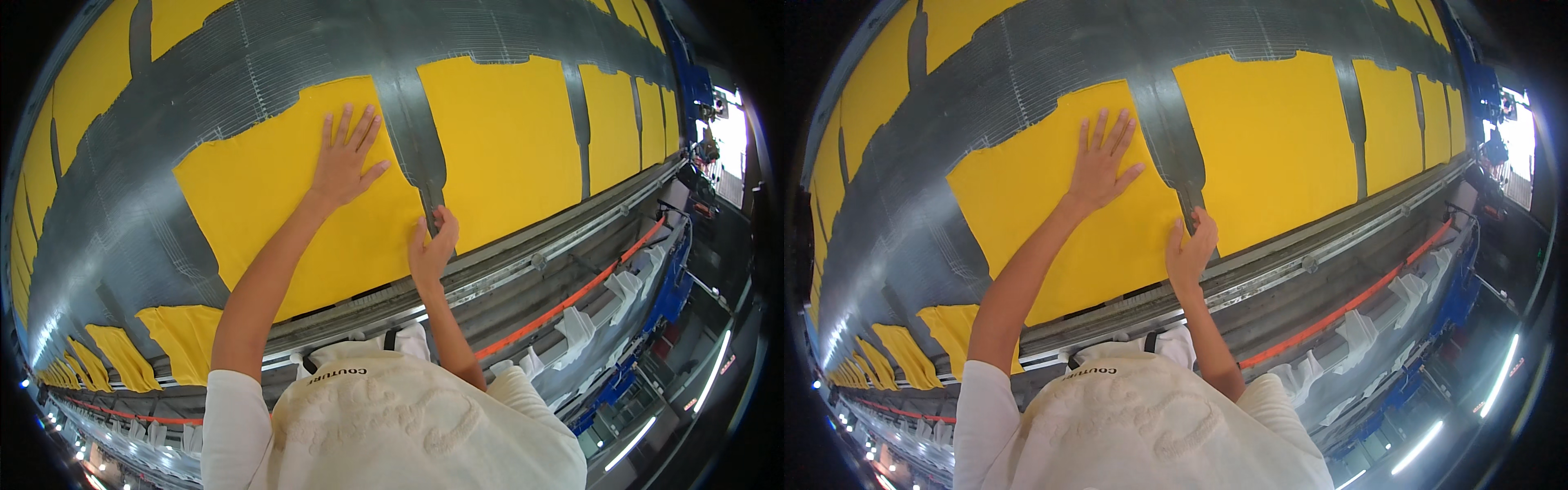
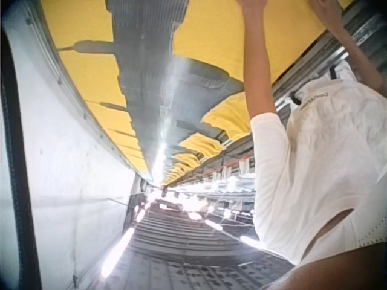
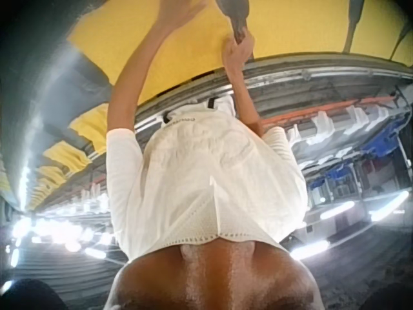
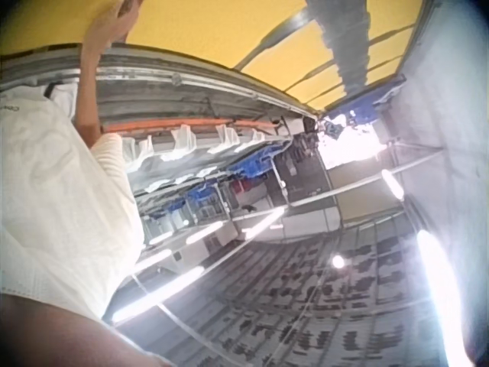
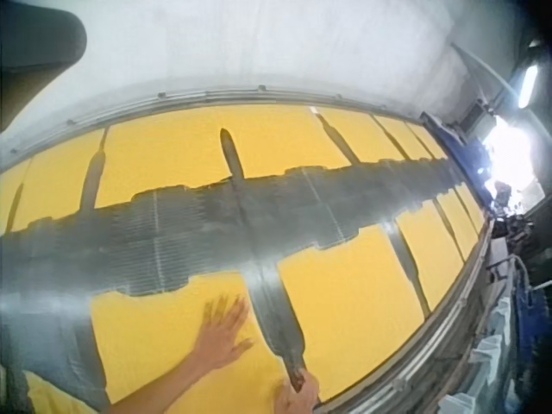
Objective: The person repeatedly picks up yellow garments from a conveyor belt and places them flat onto a large curved drying drum, smoothing each piece with both hands. The process continues in a steady loop as the belt advances.
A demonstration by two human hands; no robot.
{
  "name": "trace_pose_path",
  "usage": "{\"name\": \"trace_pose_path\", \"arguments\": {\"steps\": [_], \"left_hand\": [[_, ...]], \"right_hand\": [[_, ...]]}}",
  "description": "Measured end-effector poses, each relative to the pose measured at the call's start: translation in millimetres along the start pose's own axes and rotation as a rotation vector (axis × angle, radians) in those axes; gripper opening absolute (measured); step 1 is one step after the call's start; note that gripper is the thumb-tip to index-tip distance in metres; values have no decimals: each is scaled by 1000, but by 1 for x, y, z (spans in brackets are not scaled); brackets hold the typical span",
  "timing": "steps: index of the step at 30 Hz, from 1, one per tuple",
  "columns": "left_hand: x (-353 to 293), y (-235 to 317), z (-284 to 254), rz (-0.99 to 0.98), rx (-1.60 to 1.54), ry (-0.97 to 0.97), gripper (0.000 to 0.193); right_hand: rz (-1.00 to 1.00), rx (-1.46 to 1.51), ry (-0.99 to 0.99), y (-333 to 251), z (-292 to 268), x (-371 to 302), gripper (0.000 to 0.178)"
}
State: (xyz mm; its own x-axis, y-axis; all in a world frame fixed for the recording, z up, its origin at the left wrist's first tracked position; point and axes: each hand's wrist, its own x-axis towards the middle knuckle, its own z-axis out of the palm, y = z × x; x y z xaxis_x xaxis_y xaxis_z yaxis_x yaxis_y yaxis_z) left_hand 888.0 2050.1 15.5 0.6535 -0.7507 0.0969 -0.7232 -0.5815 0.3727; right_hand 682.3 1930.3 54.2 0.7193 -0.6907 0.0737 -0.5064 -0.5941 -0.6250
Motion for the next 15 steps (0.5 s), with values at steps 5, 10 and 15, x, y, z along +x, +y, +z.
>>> {"name": "trace_pose_path", "arguments": {"steps": [5,10,15], "left_hand": [[-37,37,11,25,-99,-72,81],[-79,59,11,72,-141,-178,81],[-94,75,12,84,-148,-193,79]], "right_hand": [[250,-59,-124,24,-46,-53,29],[510,93,-150,44,-61,-83,25],[641,415,-154,41,-53,-70,20]]}}
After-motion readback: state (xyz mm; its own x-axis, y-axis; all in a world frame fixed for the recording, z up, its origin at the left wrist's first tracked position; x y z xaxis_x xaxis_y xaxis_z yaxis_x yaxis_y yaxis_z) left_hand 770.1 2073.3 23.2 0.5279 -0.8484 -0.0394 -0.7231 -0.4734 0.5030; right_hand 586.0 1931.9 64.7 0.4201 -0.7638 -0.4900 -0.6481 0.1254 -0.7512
